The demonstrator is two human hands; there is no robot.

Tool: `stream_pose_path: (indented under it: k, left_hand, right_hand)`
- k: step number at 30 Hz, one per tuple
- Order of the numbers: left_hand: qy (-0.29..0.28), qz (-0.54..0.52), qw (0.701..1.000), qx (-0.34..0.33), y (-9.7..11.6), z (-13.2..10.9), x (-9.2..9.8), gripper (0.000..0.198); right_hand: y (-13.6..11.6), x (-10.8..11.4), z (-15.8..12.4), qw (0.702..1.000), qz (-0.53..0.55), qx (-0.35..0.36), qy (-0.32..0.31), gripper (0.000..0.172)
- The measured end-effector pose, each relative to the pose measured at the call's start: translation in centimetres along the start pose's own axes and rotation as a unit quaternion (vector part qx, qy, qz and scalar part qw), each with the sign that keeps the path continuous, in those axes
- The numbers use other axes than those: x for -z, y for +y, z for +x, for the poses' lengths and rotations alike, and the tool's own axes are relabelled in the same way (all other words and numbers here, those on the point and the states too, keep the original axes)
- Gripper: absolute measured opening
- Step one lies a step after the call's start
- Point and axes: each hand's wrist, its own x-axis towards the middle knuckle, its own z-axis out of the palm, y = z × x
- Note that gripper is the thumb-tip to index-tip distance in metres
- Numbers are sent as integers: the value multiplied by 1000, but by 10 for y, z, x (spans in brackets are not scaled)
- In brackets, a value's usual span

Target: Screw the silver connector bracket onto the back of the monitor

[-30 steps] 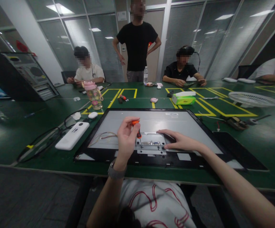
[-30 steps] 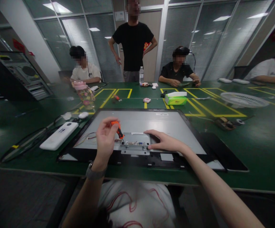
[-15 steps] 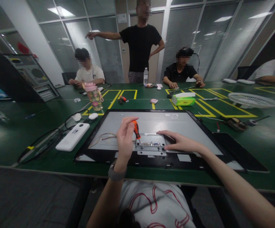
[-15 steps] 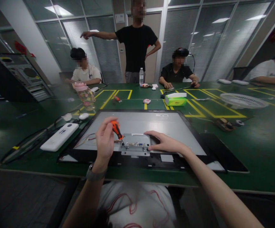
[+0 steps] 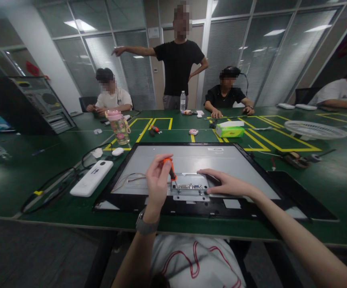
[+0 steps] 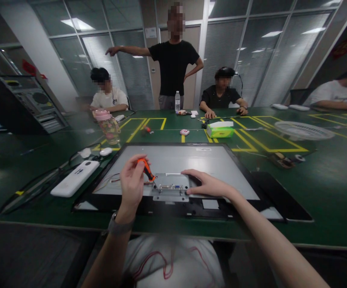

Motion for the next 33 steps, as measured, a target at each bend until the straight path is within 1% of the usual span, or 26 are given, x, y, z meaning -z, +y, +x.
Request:
stream_pose_path:
  k: [2,3,4,7,9,12,14,17,19,20,23,25,28,30,31,33]
  left_hand:
    - [11,24,999,-30,0,1,0,10]
    - [12,22,999,-33,1,1,0,10]
    - [9,10,1000,-24,1,1,0,13]
    - [-9,-45,998,30,2,0,0,27]
    - [-11,-46,998,39,1,0,1,25]
    - [2,-5,1000,-2,0,0,3,13]
    - [4,-8,1000,-10,0,0,3,13]
    - [-11,-49,998,34,1,0,2,27]
    - [-13,-51,997,51,1,-1,2,30]
    - [-11,-40,998,47,0,-1,2,28]
    - [5,-4,1000,7,-1,0,3,18]
    - [9,-7,1000,0,0,1,3,17]
    - [2,-52,998,42,3,2,2,29]
    - [4,-61,996,67,3,2,2,31]
    - [6,-53,996,68,3,2,2,30]
    - [2,-27,998,50,1,1,3,24]
  right_hand:
    - [0,0,0,1000,2,3,1,75]
    - [0,0,0,1000,2,2,1,75]
    - [-1,0,0,1000,3,0,2,75]
    - [-3,0,-1,1000,2,-7,2,76]
    - [-4,0,-1,1000,0,-8,3,76]
    - [-3,0,-1,1000,-3,-10,3,77]
    - [-2,0,-1,1000,-2,-11,4,77]
    - [-4,0,-1,1000,0,-14,4,78]
    - [-5,1,-1,1000,0,-15,5,78]
    - [-6,1,-1,1000,0,-16,5,78]
    - [-8,2,-1,1000,-3,-15,3,78]
    - [-9,2,-1,1000,-4,-15,2,77]
    - [-9,2,0,1000,-3,-14,2,79]
    - [-8,3,0,1000,-1,-13,1,79]
    - [-8,3,0,1000,0,-13,0,79]
    - [-7,4,0,1000,1,-12,-5,79]
